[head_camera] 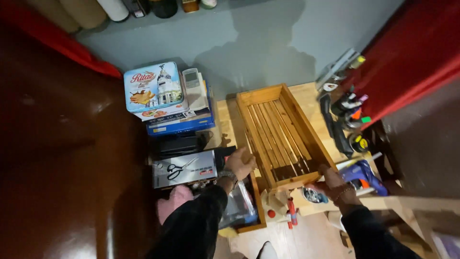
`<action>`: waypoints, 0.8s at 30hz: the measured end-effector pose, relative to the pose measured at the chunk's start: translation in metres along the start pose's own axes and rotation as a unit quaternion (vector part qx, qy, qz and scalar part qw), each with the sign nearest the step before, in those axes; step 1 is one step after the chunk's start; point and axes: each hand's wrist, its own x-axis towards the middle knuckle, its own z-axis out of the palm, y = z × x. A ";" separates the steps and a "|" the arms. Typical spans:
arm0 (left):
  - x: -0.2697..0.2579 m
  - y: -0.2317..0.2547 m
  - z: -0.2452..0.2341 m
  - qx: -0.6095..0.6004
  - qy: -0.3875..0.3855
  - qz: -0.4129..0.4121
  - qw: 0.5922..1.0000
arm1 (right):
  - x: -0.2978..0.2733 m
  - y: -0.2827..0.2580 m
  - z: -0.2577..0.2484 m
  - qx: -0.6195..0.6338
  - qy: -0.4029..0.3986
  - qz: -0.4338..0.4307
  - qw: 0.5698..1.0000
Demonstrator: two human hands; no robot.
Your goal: Preparing yarn and using a tufting gun to create a rug on a frame.
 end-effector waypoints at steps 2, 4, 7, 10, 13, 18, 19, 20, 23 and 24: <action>0.010 0.001 -0.002 0.072 0.047 0.063 0.994 | 0.047 0.005 0.008 -0.005 -0.003 -0.001 1.000; 0.007 0.010 -0.003 0.146 0.085 0.122 0.978 | 0.088 0.019 0.013 -0.008 -0.002 0.003 1.000; 0.014 0.006 0.005 0.191 0.058 0.104 0.974 | 0.141 0.043 0.019 0.002 0.011 -0.003 1.000; 0.049 -0.039 0.028 0.333 0.093 0.143 0.928 | 0.176 0.060 0.026 0.016 0.022 -0.012 1.000; 0.044 -0.039 0.032 0.312 0.033 0.143 0.939 | 0.179 0.064 0.040 0.061 0.025 -0.007 0.998; 0.001 0.002 0.014 0.385 0.134 0.179 0.895 | 0.106 0.029 0.082 0.172 0.003 0.028 0.985; -0.002 0.004 0.009 0.384 0.133 0.177 0.896 | 0.148 0.053 0.084 0.170 0.003 0.029 0.985; -0.005 0.005 0.004 0.387 0.119 0.163 0.899 | 0.188 0.078 0.087 0.155 -0.008 0.041 0.987; -0.006 0.003 -0.012 0.377 0.113 0.140 0.908 | 0.154 0.061 0.107 0.174 -0.008 0.037 0.984; -0.008 0.001 -0.015 0.363 0.116 0.129 0.915 | 0.115 0.042 0.113 0.206 0.005 0.027 0.978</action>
